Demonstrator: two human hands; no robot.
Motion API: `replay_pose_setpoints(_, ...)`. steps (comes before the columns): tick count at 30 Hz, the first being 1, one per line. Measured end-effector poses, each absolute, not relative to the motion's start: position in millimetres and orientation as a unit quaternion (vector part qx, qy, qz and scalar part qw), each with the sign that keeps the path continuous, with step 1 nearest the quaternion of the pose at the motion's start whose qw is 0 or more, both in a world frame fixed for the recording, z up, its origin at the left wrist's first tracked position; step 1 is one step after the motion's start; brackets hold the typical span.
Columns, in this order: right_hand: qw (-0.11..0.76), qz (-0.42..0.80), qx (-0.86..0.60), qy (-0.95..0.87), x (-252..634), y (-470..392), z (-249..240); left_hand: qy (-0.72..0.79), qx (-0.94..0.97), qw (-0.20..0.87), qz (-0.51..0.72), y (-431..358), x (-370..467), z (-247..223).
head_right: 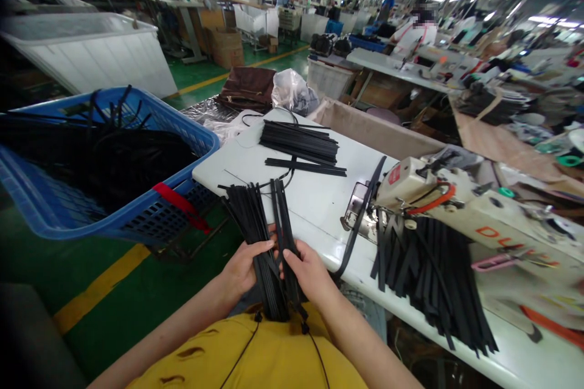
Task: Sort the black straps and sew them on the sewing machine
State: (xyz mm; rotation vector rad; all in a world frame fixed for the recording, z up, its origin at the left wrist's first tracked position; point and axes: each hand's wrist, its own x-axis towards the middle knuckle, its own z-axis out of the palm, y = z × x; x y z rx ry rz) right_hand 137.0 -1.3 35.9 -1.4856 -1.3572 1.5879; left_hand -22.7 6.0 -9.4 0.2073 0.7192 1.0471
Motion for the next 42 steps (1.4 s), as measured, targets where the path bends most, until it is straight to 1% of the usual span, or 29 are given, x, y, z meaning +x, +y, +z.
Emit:
replay_pose_setpoints(5, 0.292, 0.549, -0.567, -0.541, 137, -6, 32, 0.379, 0.104, 0.772, 0.500, 6, -24, -10)
replay_pose_setpoints(11, 0.280, 0.502, -0.575, -0.582, 135, -5, 32, 0.390, 0.101, 0.756, 0.516, 6, -23, -6)
replay_pose_setpoints(23, 0.283, 0.494, -0.554, -0.607, 133, -6, 28, 0.421, 0.098, 0.734, 0.523, 7, -18, 0)
replay_pose_setpoints(32, 0.270, 0.439, -0.593, -0.619, 137, -5, 26, 0.406, 0.098, 0.765, 0.490, 5, -22, -7)
replay_pose_setpoints(38, 0.241, 0.362, -0.604, -0.668, 139, -4, 33, 0.398, 0.088, 0.758, 0.509, 4, -20, -7)
replay_pose_setpoints(40, 0.212, 0.328, -0.603, -0.696, 134, -10, 39, 0.396, 0.095, 0.753, 0.516, 3, -17, -9)
replay_pose_setpoints(42, 0.135, 0.262, -0.598, -0.746, 127, -17, 40, 0.396, 0.102, 0.761, 0.504, 1, -15, -15)
